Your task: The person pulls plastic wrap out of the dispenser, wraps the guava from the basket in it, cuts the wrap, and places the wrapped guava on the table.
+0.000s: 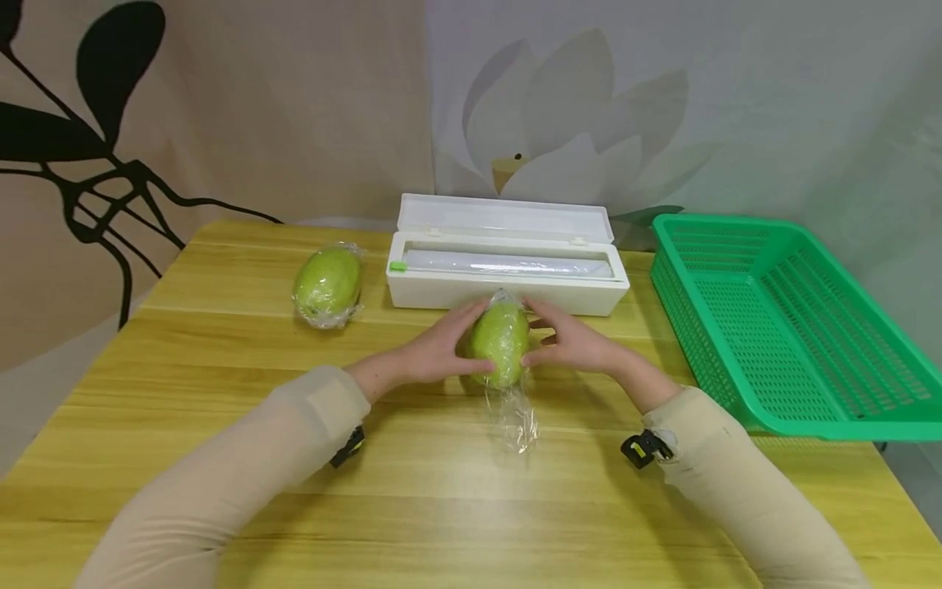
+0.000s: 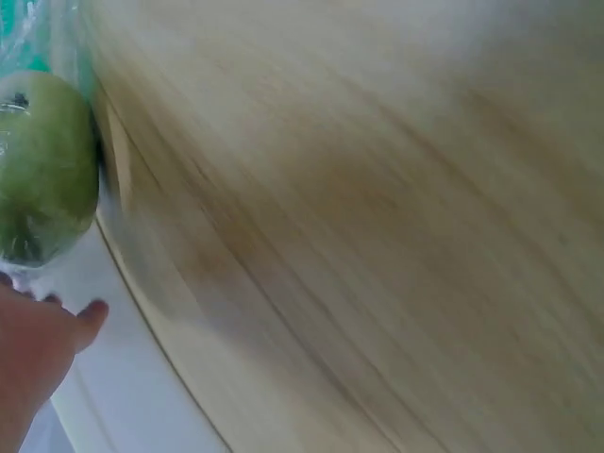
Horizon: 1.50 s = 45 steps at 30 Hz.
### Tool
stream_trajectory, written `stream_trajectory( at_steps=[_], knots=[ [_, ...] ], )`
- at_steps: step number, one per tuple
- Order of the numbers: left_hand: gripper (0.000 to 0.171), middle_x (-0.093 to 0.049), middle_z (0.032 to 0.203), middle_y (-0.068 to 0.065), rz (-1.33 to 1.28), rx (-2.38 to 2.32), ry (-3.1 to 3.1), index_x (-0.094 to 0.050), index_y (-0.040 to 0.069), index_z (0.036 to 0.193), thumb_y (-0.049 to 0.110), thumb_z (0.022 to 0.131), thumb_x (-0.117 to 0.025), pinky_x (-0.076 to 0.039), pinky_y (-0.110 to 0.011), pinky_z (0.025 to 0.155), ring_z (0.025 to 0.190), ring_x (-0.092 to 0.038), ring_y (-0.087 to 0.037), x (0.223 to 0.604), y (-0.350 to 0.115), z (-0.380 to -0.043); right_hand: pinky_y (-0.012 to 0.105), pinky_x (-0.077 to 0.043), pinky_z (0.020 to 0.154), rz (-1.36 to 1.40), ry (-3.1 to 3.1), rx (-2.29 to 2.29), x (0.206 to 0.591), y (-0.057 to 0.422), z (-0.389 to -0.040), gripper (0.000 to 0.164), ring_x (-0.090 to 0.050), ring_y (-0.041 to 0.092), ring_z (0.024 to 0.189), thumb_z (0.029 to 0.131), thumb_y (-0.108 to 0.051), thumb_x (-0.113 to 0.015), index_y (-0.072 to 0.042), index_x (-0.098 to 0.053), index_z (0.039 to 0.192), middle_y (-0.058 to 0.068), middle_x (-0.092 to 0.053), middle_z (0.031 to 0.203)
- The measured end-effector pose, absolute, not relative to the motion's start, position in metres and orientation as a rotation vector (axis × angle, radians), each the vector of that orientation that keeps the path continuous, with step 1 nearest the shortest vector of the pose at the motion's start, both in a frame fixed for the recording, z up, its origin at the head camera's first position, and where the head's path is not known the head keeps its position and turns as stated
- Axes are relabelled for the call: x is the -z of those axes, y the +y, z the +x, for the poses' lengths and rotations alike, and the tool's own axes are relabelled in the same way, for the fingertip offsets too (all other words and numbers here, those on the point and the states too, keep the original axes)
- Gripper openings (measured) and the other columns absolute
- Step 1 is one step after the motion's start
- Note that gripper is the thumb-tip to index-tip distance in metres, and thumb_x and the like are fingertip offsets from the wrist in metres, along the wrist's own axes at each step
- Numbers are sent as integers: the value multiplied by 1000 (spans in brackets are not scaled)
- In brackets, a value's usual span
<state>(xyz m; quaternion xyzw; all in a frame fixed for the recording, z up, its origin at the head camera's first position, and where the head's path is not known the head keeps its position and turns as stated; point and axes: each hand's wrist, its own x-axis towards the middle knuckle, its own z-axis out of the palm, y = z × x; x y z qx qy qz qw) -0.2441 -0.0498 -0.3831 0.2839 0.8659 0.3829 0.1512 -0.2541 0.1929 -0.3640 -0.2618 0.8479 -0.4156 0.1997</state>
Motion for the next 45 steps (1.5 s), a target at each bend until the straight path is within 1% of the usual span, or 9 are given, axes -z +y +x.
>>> stream_trajectory(
  at_steps=[4, 9, 14, 19, 23, 30, 32, 36, 45],
  knots=[
    [97, -1, 159, -7, 916, -970, 2622, -8, 14, 151, 46, 81, -67, -15, -56, 114, 145, -6, -30, 380, -54, -238, 55, -37, 105, -736, 2427, 1130, 361, 202, -245, 83, -32, 44, 133, 88, -20, -64, -5, -10, 150, 22, -18, 153],
    [84, -32, 148, -13, 1443, -610, 2830, -35, 9, 142, 42, 75, -74, -28, -50, 112, 135, -33, -30, 379, -62, -228, 50, -46, 96, -743, 2487, 1040, 359, 214, -233, 61, -46, 41, 121, 88, -16, -64, 2, -35, 138, 25, -40, 139],
    [58, -53, 124, -8, 1954, -233, 2818, -53, 12, 124, 40, 77, -72, -43, -37, 101, 113, -51, -22, 384, -63, -220, 32, -53, 81, -794, 2422, 888, 364, 217, -222, 33, -61, 22, 92, 86, -19, -66, 0, -59, 112, 12, -64, 102],
    [41, -58, 107, -1, 2167, -171, 2744, -59, 13, 111, 35, 78, -72, -49, -28, 88, 99, -54, -15, 393, -61, -216, 21, -52, 66, -819, 2286, 790, 370, 206, -212, 25, -60, 12, 72, 87, -32, -63, -9, -68, 95, 0, -68, 81],
    [33, -59, 103, 0, 2241, -173, 2747, -62, 14, 104, 31, 78, -72, -49, -25, 83, 94, -54, -13, 399, -58, -217, 19, -48, 56, -832, 2254, 808, 375, 200, -209, 18, -54, 10, 61, 88, -26, -63, -9, -69, 90, 2, -66, 73],
    [6, -57, 92, 3, 2292, -98, 2764, -66, 15, 90, 18, 86, -63, -46, -20, 76, 85, -48, -10, 407, -56, -218, 21, -49, 63, -869, 2380, 834, 375, 205, -209, 11, -55, 10, 69, 90, -15, -58, -6, -64, 86, 4, -63, 77],
    [4, -57, 92, 2, 2284, -149, 2768, -66, 14, 88, 16, 86, -62, -47, -20, 76, 85, -49, -10, 408, -57, -218, 21, -51, 66, -918, 2466, 847, 376, 206, -208, 5, -56, 11, 74, 85, -9, -63, -6, -63, 89, 4, -64, 81],
    [3, -59, 91, 1, 2281, -308, 2773, -66, 12, 84, 15, 84, -66, -49, -21, 78, 85, -53, -11, 409, -58, -218, 24, -52, 69, -1076, 2571, 863, 380, 205, -203, 25, -57, 14, 81, 75, -5, -72, -8, -62, 98, 4, -63, 90],
    [5, -60, 90, 1, 2239, -422, 2727, -64, 11, 81, 14, 81, -69, -50, -20, 77, 83, -55, -11, 408, -60, -217, 27, -53, 87, -1479, 2636, 619, 393, 195, -198, 25, -61, 12, 94, 76, -15, -74, -13, -66, 99, 0, -62, 105]
  ],
)
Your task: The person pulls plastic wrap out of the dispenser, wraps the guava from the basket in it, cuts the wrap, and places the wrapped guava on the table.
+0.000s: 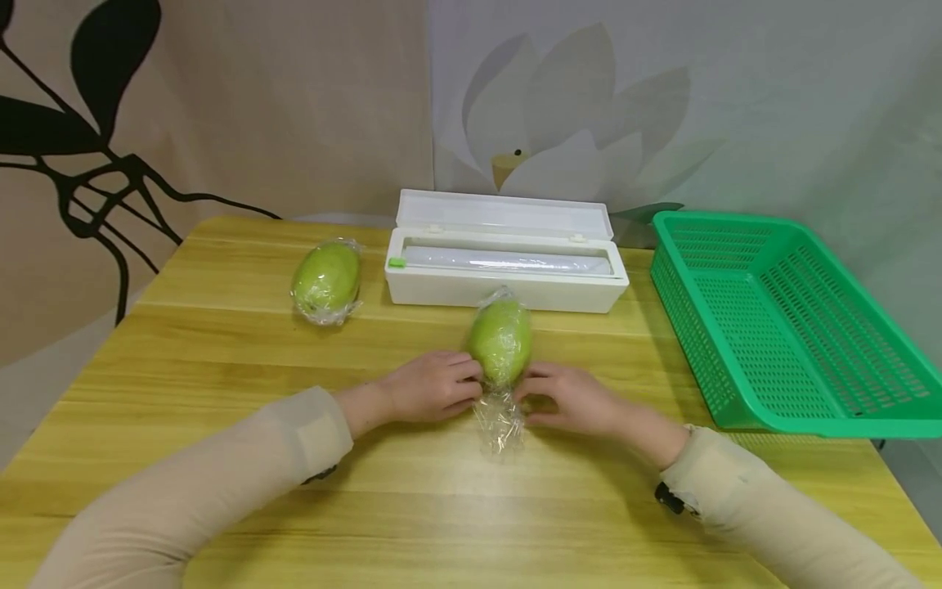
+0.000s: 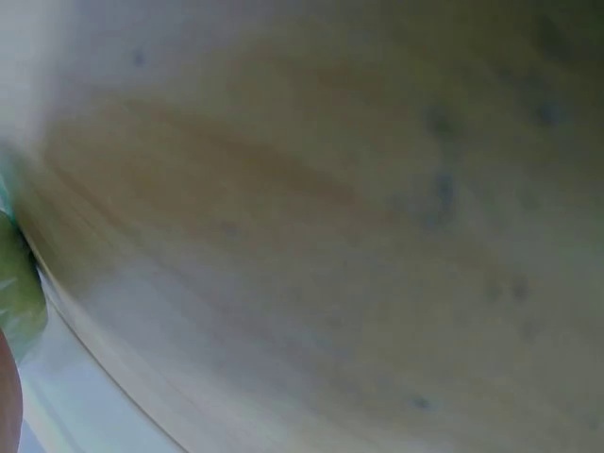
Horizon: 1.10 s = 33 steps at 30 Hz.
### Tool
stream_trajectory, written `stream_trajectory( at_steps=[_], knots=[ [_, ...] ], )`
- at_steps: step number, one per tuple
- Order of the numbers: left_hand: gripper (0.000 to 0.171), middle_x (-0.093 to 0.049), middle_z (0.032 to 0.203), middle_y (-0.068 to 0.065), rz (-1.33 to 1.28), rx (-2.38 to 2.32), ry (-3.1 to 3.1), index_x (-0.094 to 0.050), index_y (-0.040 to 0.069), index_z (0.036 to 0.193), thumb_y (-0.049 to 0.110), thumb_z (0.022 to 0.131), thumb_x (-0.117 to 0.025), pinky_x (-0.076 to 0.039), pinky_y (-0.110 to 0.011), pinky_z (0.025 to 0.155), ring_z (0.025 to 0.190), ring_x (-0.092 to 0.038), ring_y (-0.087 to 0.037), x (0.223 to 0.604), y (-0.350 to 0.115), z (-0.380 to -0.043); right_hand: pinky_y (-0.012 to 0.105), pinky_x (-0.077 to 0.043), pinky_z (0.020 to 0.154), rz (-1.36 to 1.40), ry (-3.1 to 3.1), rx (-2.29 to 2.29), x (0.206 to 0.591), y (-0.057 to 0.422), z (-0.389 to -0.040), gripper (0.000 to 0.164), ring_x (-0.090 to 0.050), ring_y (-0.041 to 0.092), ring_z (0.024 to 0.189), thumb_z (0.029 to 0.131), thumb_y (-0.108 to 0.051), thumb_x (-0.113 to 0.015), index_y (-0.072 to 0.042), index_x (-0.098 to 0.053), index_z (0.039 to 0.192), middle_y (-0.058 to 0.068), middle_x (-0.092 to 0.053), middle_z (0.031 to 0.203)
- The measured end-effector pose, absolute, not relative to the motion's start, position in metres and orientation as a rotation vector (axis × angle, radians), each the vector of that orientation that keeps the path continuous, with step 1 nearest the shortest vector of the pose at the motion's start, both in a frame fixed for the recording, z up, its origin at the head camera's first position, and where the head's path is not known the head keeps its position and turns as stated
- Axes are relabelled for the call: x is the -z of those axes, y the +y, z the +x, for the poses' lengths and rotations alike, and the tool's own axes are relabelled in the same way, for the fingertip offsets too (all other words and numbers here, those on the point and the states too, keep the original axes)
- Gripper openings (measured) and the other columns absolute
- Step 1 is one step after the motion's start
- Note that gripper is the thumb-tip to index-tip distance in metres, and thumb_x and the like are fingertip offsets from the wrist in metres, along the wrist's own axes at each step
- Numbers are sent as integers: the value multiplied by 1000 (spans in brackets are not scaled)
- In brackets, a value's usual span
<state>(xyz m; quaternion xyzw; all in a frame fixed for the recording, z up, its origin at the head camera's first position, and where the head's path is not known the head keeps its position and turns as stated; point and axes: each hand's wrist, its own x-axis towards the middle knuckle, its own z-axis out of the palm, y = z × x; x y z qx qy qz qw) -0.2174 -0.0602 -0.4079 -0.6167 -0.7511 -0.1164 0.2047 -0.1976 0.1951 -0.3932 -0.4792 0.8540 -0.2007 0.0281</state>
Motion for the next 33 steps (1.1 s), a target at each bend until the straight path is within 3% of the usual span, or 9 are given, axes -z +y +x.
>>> stream_trajectory(
  at_steps=[10, 15, 21, 26, 33],
  knots=[
    [14, -59, 90, 3, -1695, 327, -2148, -63, 14, 82, 24, 78, -72, -50, -20, 78, 83, -54, -10, 409, -60, -217, 22, -54, 78, -1766, 2797, 511, 395, 186, -197, 16, -63, 12, 84, 75, -15, -76, -12, -68, 88, 0, -65, 91],
    [9, -62, 89, 2, -1655, 304, -2182, -64, 13, 86, 20, 82, -68, -51, -23, 80, 84, -57, -11, 408, -61, -215, 24, -55, 79, -1609, 2788, 597, 393, 188, -195, 11, -63, 12, 85, 78, -14, -73, -12, -68, 87, 0, -66, 92],
    [18, -66, 93, 2, -1643, 299, -2216, -66, 13, 100, 15, 82, -68, -52, -26, 83, 88, -60, -12, 406, -63, -214, 28, -55, 80, -1445, 2810, 617, 386, 188, -195, 13, -64, 14, 87, 76, -9, -72, -11, -66, 87, 1, -66, 93],
    [12, -65, 89, 3, -1651, 310, -2196, -66, 14, 91, 18, 80, -70, -51, -23, 77, 84, -58, -11, 405, -60, -215, 24, -55, 77, -1504, 2816, 564, 386, 186, -196, 17, -62, 12, 83, 74, -13, -75, -11, -64, 86, 0, -65, 90],
    [19, -64, 87, 5, -1566, 296, -2176, -66, 16, 86, 31, 78, -74, -48, -21, 70, 82, -57, -10, 406, -56, -214, 21, -54, 70, -1570, 2925, 588, 387, 184, -195, 11, -60, 11, 82, 74, -14, -76, -13, -65, 79, -1, -63, 88]
  ],
)
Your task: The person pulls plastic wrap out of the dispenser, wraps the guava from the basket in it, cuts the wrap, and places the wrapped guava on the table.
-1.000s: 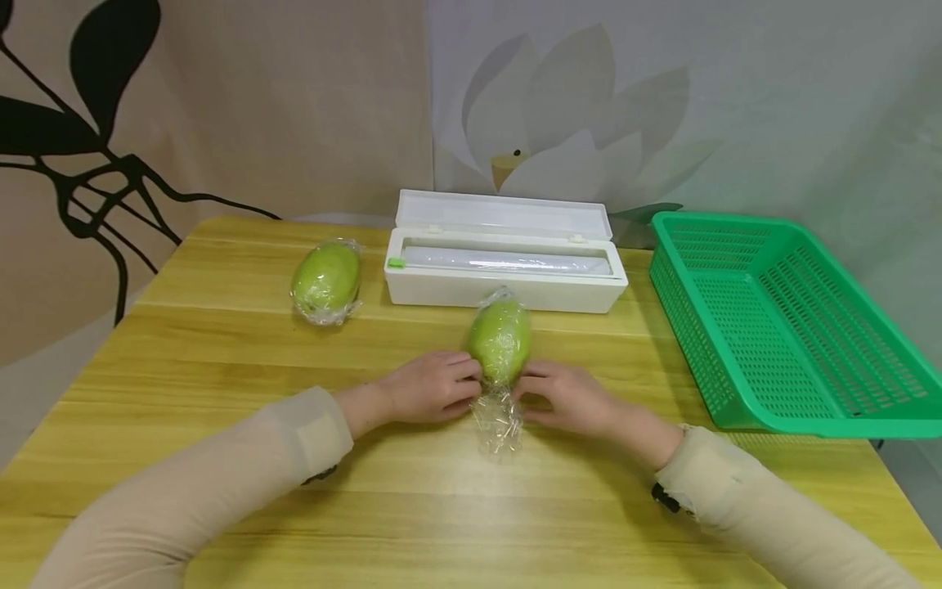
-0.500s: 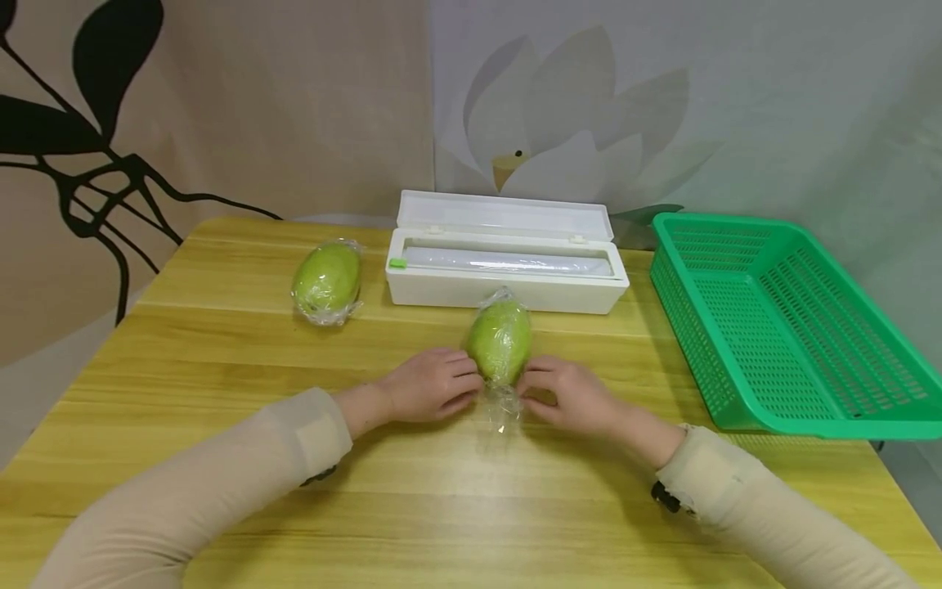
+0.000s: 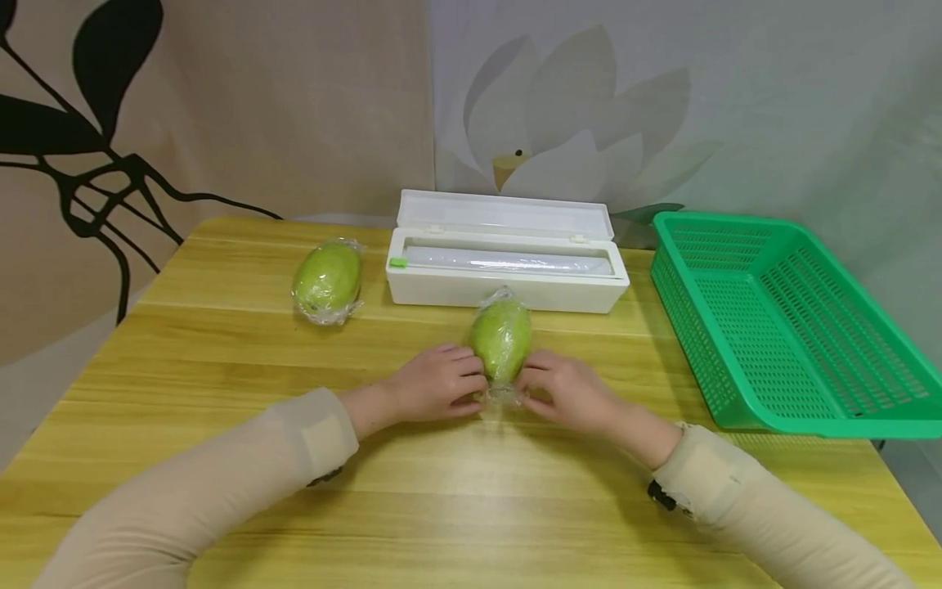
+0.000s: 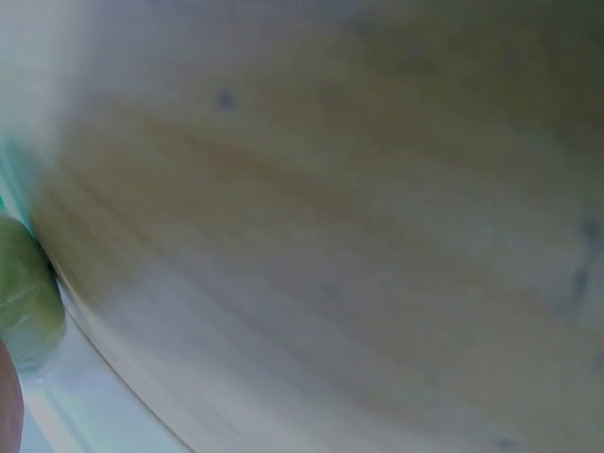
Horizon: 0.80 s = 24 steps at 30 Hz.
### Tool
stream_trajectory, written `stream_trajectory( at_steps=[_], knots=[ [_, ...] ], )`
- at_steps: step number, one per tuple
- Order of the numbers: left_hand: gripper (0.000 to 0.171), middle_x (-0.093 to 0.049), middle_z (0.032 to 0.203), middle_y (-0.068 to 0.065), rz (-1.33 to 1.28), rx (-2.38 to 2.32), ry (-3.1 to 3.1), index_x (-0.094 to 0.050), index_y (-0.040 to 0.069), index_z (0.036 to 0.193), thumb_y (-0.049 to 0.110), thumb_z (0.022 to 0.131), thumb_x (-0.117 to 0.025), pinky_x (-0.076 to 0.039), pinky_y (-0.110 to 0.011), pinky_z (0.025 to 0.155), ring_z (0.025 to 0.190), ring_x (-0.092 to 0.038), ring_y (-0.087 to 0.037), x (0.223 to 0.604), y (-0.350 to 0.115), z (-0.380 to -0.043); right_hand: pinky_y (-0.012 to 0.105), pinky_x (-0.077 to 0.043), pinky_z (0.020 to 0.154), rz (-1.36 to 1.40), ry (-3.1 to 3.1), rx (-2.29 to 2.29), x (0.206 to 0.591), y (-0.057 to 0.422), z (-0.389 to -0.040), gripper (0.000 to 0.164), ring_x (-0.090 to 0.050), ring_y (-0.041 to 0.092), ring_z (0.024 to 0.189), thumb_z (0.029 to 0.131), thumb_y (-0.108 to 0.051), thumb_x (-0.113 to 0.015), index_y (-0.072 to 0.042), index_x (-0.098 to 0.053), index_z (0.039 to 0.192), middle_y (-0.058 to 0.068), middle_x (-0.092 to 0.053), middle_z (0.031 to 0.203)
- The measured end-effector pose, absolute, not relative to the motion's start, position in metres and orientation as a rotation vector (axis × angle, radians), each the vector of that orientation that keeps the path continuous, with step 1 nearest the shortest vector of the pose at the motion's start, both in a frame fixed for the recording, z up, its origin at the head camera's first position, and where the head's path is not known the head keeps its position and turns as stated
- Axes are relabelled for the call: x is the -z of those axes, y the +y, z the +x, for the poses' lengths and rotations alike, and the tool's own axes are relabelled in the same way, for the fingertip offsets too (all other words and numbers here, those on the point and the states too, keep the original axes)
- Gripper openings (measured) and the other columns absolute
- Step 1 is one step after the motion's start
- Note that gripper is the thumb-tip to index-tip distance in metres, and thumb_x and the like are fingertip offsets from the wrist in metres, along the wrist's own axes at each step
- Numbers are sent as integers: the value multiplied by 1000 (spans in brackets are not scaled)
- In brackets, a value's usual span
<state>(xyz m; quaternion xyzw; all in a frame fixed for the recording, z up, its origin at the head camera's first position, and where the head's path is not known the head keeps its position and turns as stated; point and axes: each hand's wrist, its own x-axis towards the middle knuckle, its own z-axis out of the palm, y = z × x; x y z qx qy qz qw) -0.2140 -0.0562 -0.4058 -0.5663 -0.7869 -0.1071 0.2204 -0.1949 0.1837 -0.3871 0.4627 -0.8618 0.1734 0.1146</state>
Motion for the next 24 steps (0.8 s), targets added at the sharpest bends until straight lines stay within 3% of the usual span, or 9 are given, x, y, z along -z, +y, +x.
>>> stream_trajectory(
  at_steps=[8, 12, 17, 24],
  knots=[
    [23, -61, 81, 6, -1435, 297, -2141, -64, 18, 77, 37, 74, -77, -45, -23, 68, 78, -55, -10, 403, -53, -214, 27, -54, 72, 1256, -2469, -607, 388, 184, -197, 16, -57, 15, 86, 71, -10, -77, -11, -62, 77, 4, -59, 92],
    [19, -62, 85, 3, -1374, 304, -2147, -66, 16, 77, 34, 77, -74, -48, -25, 73, 81, -56, -12, 402, -50, -214, 32, -53, 76, 1223, -2448, -644, 387, 183, -198, 15, -55, 20, 93, 72, -10, -77, -10, -63, 78, 8, -58, 100],
    [15, -61, 97, -4, -1373, 393, -2171, -67, 11, 81, 25, 77, -73, -52, -29, 84, 92, -58, -17, 399, -48, -215, 35, -54, 81, 1172, -2466, -716, 385, 182, -199, 13, -55, 26, 102, 73, -10, -75, -8, -64, 78, 13, -58, 114],
    [33, -59, 96, -2, -1354, 503, -2221, -60, 10, 93, 32, 75, -76, -51, -28, 80, 89, -56, -16, 396, -46, -215, 39, -51, 92, 1109, -2545, -851, 380, 179, -200, 11, -57, 26, 108, 76, -9, -74, -8, -64, 81, 11, -62, 114]
  ],
)
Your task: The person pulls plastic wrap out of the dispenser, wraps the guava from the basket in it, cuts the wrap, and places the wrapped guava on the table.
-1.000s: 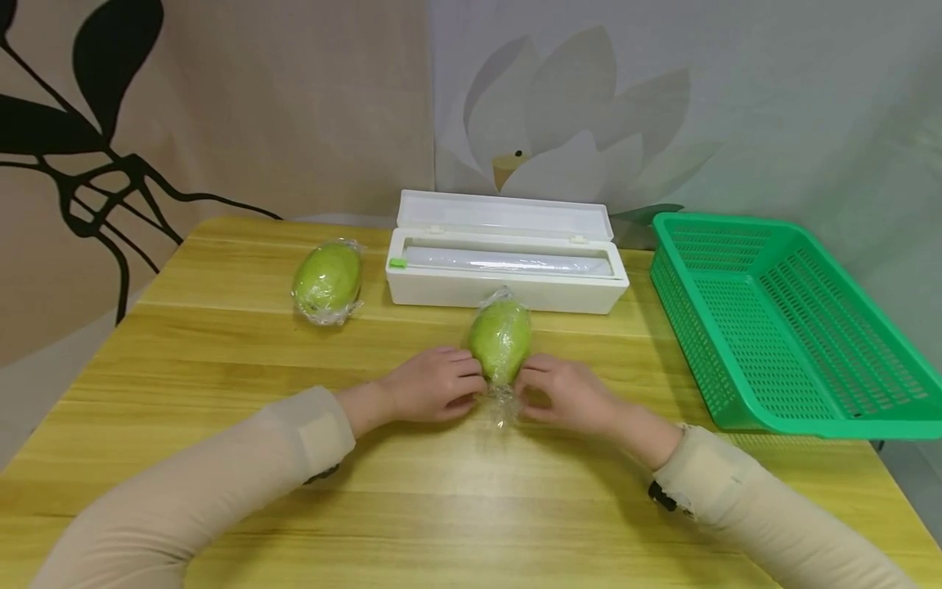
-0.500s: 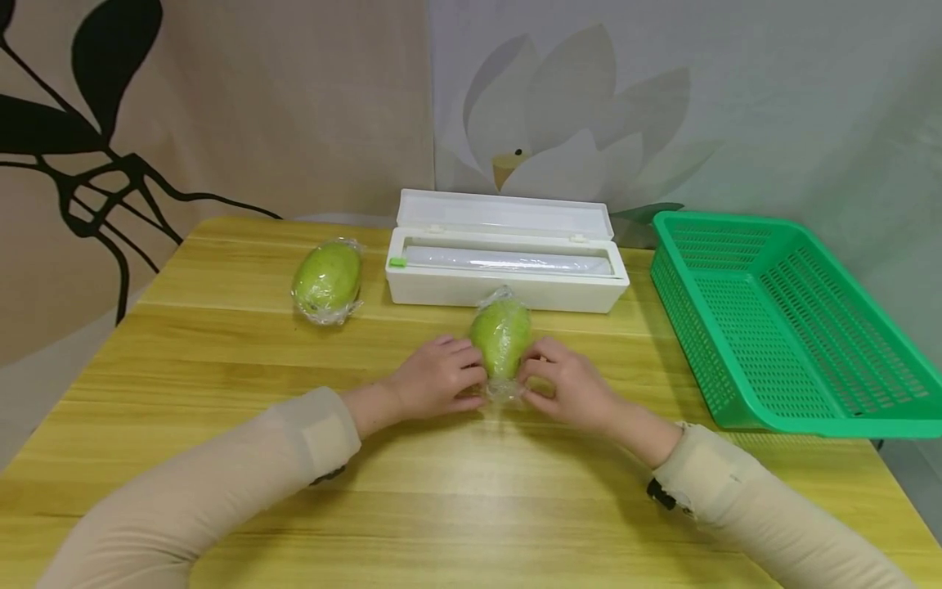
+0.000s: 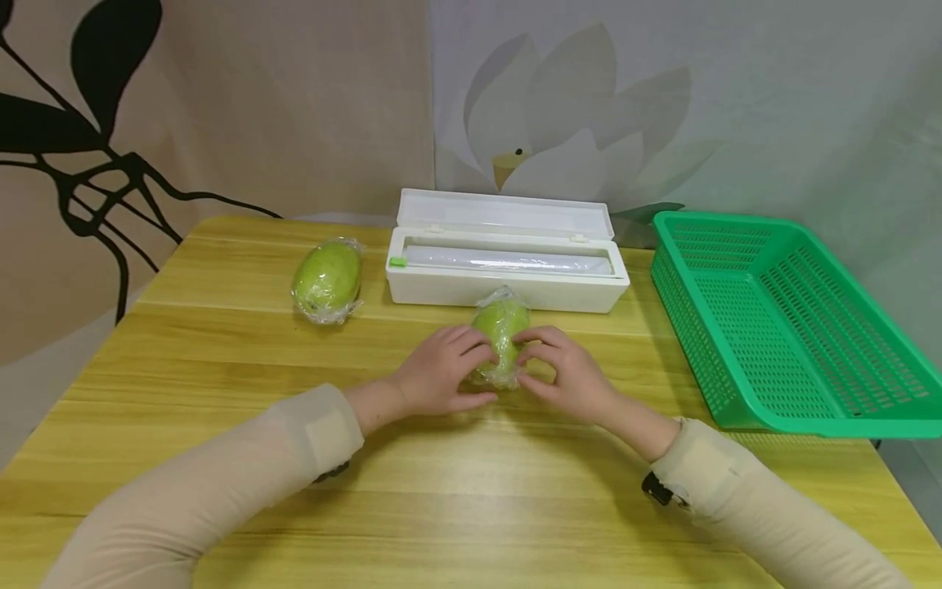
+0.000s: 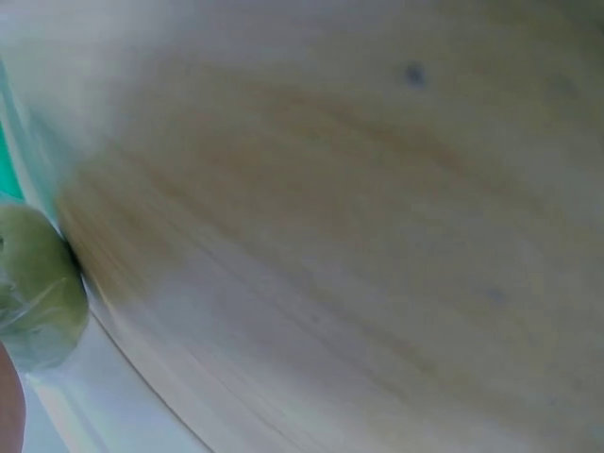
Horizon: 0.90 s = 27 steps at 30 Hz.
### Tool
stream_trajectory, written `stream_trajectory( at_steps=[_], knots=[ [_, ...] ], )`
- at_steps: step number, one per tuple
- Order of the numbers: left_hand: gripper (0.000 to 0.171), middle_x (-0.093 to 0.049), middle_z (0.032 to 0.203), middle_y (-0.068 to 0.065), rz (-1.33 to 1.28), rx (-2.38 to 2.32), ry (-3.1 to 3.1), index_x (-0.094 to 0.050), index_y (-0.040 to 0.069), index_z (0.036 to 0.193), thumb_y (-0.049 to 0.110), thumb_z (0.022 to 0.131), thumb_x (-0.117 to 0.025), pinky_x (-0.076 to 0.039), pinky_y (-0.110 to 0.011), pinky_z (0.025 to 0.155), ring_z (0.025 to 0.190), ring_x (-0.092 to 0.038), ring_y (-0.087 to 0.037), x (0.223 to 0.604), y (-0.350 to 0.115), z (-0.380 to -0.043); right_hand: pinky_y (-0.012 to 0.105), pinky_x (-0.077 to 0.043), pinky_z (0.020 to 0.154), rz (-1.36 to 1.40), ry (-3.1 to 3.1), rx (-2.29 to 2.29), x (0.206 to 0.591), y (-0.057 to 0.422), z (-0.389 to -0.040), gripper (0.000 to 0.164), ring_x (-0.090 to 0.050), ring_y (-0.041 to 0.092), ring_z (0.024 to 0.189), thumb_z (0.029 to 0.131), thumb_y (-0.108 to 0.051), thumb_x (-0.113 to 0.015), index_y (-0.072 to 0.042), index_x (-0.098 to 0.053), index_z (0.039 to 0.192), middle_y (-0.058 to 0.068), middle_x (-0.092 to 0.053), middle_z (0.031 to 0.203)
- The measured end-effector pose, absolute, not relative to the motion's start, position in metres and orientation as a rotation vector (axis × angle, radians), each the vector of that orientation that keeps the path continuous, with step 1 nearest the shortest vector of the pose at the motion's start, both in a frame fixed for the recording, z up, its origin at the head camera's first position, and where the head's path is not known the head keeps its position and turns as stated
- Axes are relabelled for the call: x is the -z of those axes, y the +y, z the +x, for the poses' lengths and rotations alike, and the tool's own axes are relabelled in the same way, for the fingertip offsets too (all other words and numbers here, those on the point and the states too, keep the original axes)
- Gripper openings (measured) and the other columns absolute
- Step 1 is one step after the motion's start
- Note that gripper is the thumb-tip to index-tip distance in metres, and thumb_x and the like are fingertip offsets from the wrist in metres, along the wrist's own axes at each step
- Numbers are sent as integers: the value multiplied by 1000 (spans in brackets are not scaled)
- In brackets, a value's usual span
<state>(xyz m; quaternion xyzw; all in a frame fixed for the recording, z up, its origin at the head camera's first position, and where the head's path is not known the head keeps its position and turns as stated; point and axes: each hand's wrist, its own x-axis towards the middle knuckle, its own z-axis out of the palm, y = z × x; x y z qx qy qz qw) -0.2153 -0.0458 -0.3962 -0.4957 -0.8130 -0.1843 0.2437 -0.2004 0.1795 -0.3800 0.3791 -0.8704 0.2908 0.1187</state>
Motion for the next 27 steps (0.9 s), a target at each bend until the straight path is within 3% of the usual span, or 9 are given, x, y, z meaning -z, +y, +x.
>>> stream_trajectory(
  at_steps=[9, 21, 27],
  knots=[
    [11, -60, 91, -3, -1218, 747, -2328, -66, 10, 80, 20, 81, -71, -50, -29, 79, 86, -55, -17, 393, -42, -215, 40, -50, 94, 1057, -2581, -973, 378, 177, -205, 8, -58, 26, 107, 78, -8, -74, -8, -66, 81, 10, -64, 109],
    [13, -60, 91, -4, -1171, 838, -2416, -71, 7, 81, 17, 86, -65, -48, -32, 82, 88, -54, -18, 390, -43, -216, 42, -50, 92, 998, -2572, -1030, 375, 171, -203, 7, -58, 26, 104, 79, -8, -73, -7, -67, 80, 10, -63, 105],
    [9, -61, 86, -3, -1002, 1120, -2550, -68, 7, 82, 16, 85, -67, -50, -34, 79, 84, -55, -17, 384, -40, -216, 45, -48, 93, 876, -2612, -1087, 373, 167, -205, 8, -54, 29, 108, 78, -9, -74, -8, -66, 79, 11, -62, 108]
  ],
)
